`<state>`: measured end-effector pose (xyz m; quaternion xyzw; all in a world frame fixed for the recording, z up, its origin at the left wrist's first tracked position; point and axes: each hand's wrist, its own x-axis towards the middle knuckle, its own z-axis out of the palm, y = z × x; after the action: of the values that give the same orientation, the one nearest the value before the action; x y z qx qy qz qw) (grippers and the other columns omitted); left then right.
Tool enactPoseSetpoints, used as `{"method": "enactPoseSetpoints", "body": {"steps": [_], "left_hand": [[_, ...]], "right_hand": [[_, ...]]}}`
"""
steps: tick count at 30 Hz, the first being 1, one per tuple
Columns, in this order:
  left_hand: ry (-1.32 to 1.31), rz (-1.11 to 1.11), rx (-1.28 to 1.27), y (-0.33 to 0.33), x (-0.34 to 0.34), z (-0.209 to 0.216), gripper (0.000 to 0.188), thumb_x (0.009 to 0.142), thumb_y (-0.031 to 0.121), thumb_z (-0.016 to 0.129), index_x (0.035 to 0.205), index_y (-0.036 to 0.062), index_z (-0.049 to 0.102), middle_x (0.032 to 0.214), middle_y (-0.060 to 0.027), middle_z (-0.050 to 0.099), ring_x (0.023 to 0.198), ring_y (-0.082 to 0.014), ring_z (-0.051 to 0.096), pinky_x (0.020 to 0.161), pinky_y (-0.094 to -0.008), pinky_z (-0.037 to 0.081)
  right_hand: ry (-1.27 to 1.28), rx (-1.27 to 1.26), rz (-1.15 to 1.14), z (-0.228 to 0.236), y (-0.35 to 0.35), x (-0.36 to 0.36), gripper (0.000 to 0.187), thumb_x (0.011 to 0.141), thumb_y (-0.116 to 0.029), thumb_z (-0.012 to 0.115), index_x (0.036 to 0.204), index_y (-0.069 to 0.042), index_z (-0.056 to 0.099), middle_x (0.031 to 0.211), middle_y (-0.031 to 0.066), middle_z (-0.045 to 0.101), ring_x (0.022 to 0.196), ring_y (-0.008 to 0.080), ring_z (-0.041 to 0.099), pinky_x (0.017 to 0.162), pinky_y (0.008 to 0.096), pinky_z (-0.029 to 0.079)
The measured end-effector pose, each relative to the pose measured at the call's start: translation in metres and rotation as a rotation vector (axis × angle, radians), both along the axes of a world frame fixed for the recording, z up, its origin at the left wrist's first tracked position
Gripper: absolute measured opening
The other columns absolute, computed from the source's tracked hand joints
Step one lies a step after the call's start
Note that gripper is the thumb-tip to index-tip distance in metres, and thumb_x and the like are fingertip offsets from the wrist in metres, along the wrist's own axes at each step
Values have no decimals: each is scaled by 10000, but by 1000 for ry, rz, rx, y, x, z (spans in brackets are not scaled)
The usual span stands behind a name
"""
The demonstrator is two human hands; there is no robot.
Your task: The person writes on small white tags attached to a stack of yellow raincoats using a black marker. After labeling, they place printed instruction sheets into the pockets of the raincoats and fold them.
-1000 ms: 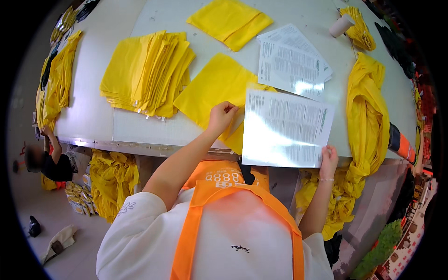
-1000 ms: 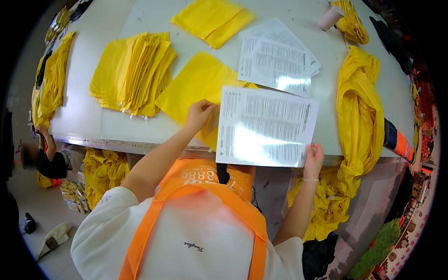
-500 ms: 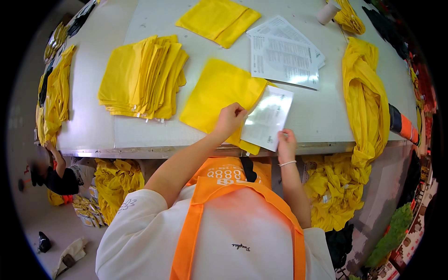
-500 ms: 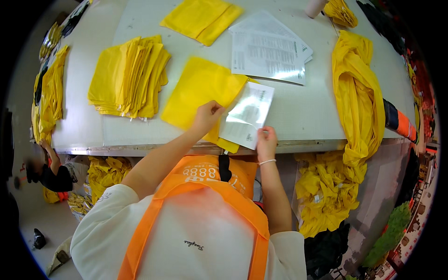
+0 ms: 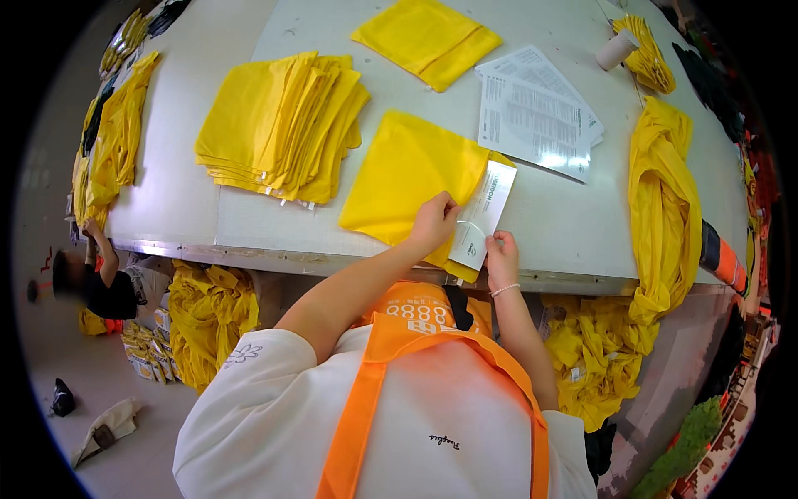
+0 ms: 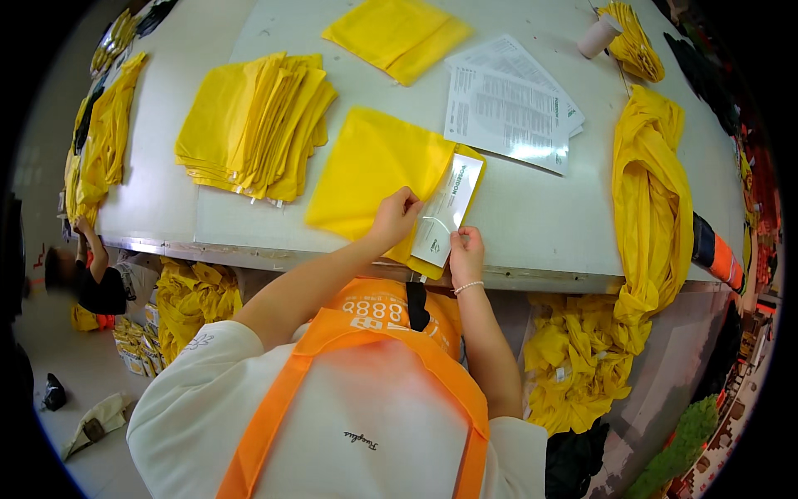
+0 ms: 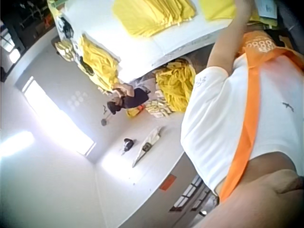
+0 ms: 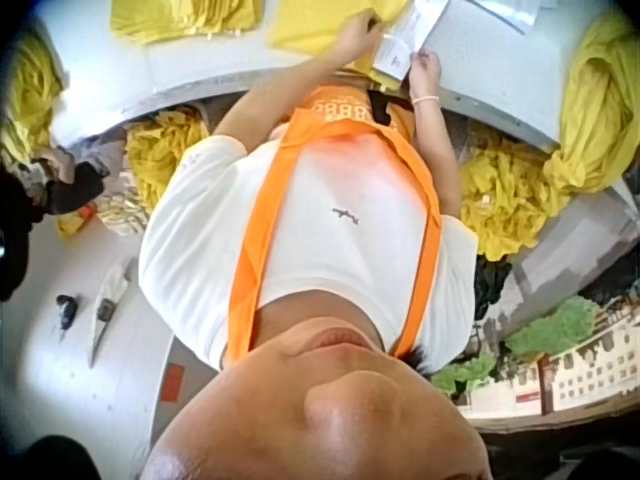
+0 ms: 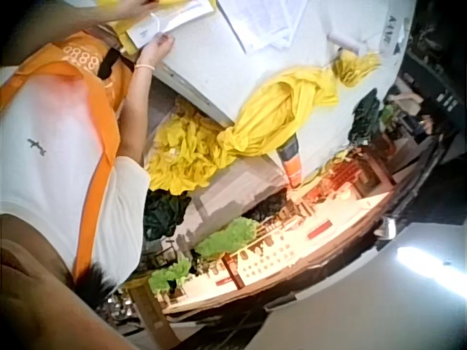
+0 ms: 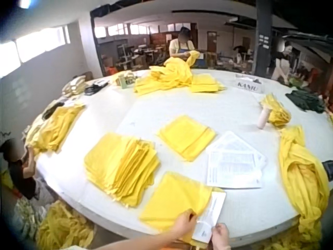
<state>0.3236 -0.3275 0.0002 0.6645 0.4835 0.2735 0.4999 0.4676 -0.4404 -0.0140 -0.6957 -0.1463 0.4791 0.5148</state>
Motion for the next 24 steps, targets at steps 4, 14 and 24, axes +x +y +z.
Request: {"method": "enactPoseSetpoints", "body": {"steps": [4, 14, 24], "left_hand": [[-9, -9, -7, 9, -11, -15, 133, 845, 112, 645, 838, -6, 584, 698, -114, 615, 621, -205, 575, 606, -315, 473], [422, -400, 735, 3, -19, 2, 645, 825, 126, 591, 1417, 191, 341, 1379, -68, 430, 887, -285, 579, 706, -374, 524], [672, -659, 522, 22, -14, 28, 647, 843, 129, 524, 1447, 239, 319, 1489, 28, 345, 867, -237, 583, 688, -362, 544]], "right_hand": [[100, -9, 40, 4, 10, -6, 58, 921, -90, 534, 936, -34, 535, 752, 22, 599, 623, 92, 512, 562, 242, 418], [-823, 255, 1031, 20, 54, 18, 362, 832, -20, 432, 1163, 36, 567, 1300, 203, 503, 1115, 346, 527, 975, 370, 422], [-1297, 24, 1377, 61, 78, 36, 125, 804, -54, 555, 903, -31, 628, 1025, 107, 595, 953, 294, 594, 804, 404, 511]]}}
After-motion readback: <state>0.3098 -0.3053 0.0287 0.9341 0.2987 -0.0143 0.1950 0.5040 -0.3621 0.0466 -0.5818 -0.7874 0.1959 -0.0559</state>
